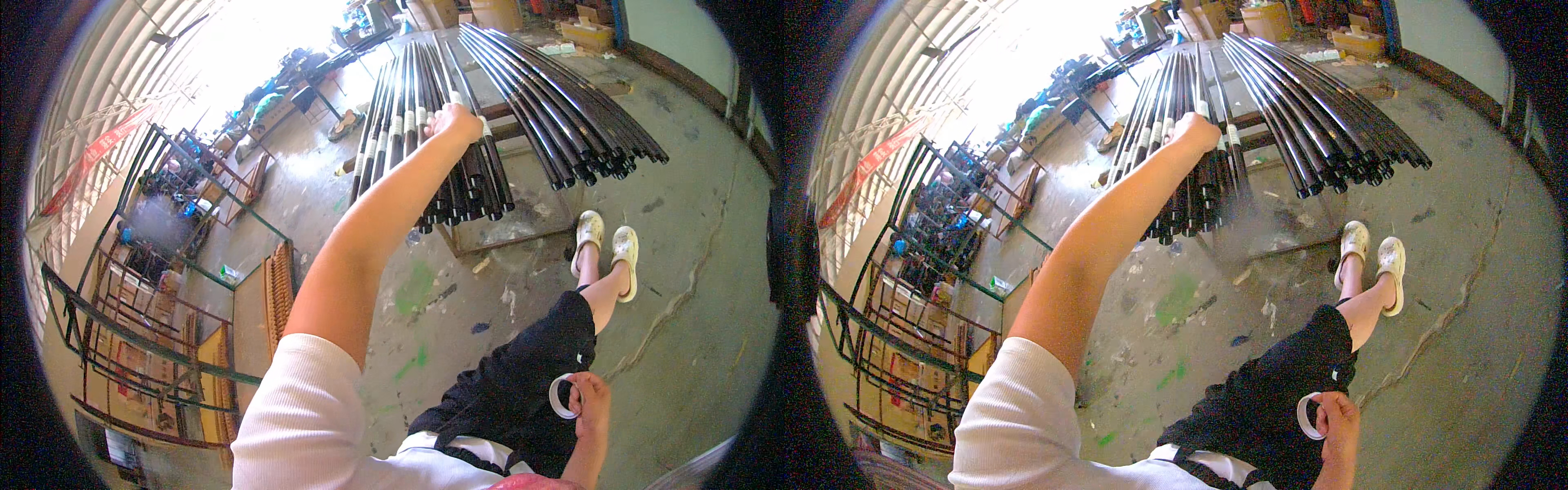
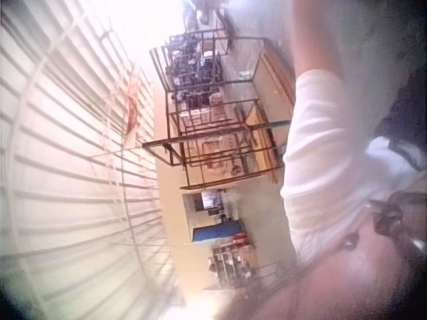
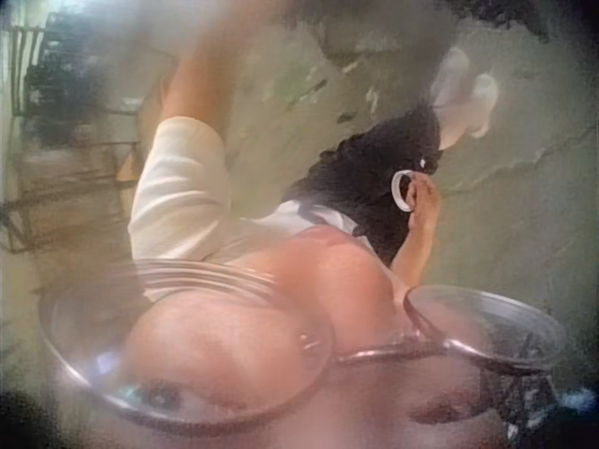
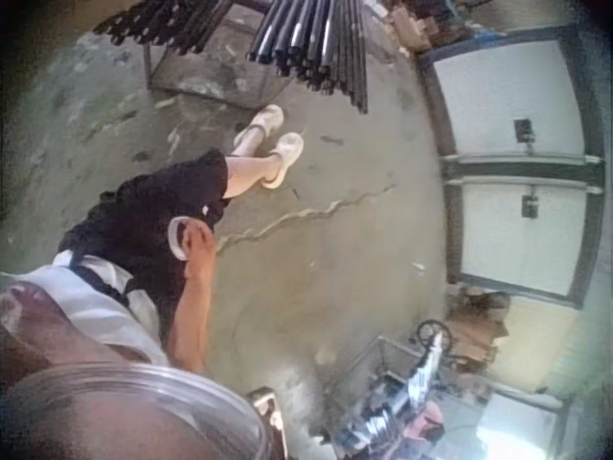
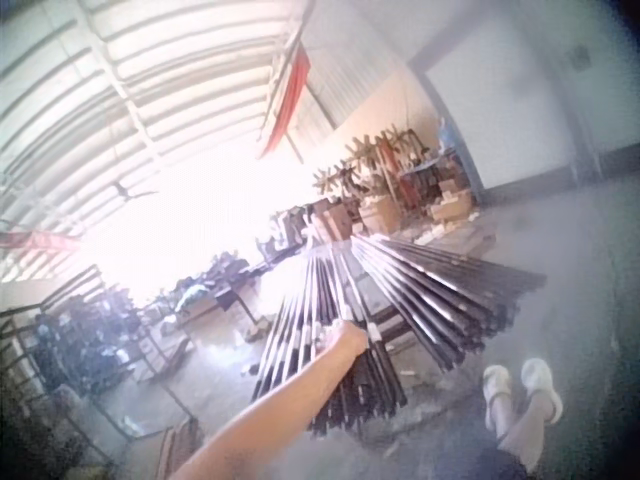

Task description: The person wraps strips of white tape around one end of several black rods. They pick up a rod, apply the tape while rotating the rod with their hands, and then place the rod back into a stack.

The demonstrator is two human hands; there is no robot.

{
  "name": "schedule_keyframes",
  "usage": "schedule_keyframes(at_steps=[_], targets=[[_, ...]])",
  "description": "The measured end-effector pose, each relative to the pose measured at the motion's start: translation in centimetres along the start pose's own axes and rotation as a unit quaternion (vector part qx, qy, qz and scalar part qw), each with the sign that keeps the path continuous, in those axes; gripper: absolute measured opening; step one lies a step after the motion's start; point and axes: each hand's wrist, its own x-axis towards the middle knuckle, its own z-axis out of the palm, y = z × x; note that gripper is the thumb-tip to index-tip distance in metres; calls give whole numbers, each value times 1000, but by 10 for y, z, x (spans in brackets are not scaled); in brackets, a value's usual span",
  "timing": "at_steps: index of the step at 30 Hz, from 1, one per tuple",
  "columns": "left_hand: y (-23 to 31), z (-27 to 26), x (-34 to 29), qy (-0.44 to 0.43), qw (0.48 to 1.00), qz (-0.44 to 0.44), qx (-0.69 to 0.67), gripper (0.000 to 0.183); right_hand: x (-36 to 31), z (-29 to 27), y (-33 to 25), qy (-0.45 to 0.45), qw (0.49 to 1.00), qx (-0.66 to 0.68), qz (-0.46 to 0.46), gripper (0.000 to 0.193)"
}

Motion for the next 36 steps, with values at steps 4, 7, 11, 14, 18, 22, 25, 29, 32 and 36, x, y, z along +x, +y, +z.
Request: schedule_keyframes(at_steps=[4, 7, 11, 14, 18, 22, 25, 29, 32, 36], targets=[[8, 5, -6, -19, 997, -66, 45, 70, 1, -9, 3, 15, 1000, 7, 16, 17], [10, 6, -8, -24, 995, 16, 99, 66, 2, -17, 8, 20, 1000, 17, 15, 16], [26, 11, -16, -71, 968, 55, 234, 60, 5, -21, 10, 20, 999, 46, 3, 16], [28, 13, -22, -87, 950, 89, 288, 55, 6, -19, 8, 17, 999, 47, 5, 16], [24, 23, -22, -93, 930, 116, 337, 50, 7, -13, 7, 38, 997, 61, 18, 12], [20, 27, -22, -78, 937, 161, 301, 47, 9, -21, 11, 36, 998, 54, 22, 13], [25, 17, -27, -67, 943, 223, 239, 42, 8, -26, 15, 31, 998, 49, 20, 14], [42, 41, 1, -136, 950, 266, 88, 47, 13, -28, 20, 35, 997, 59, 19, 14], [72, 48, -22, -254, 947, 109, -164, 36, 15, -24, 15, 43, 997, 71, 9, 14], [76, 87, -10, -322, 902, -1, -289, 31, 13, -6, 5, 26, 998, 65, 9, 14]])
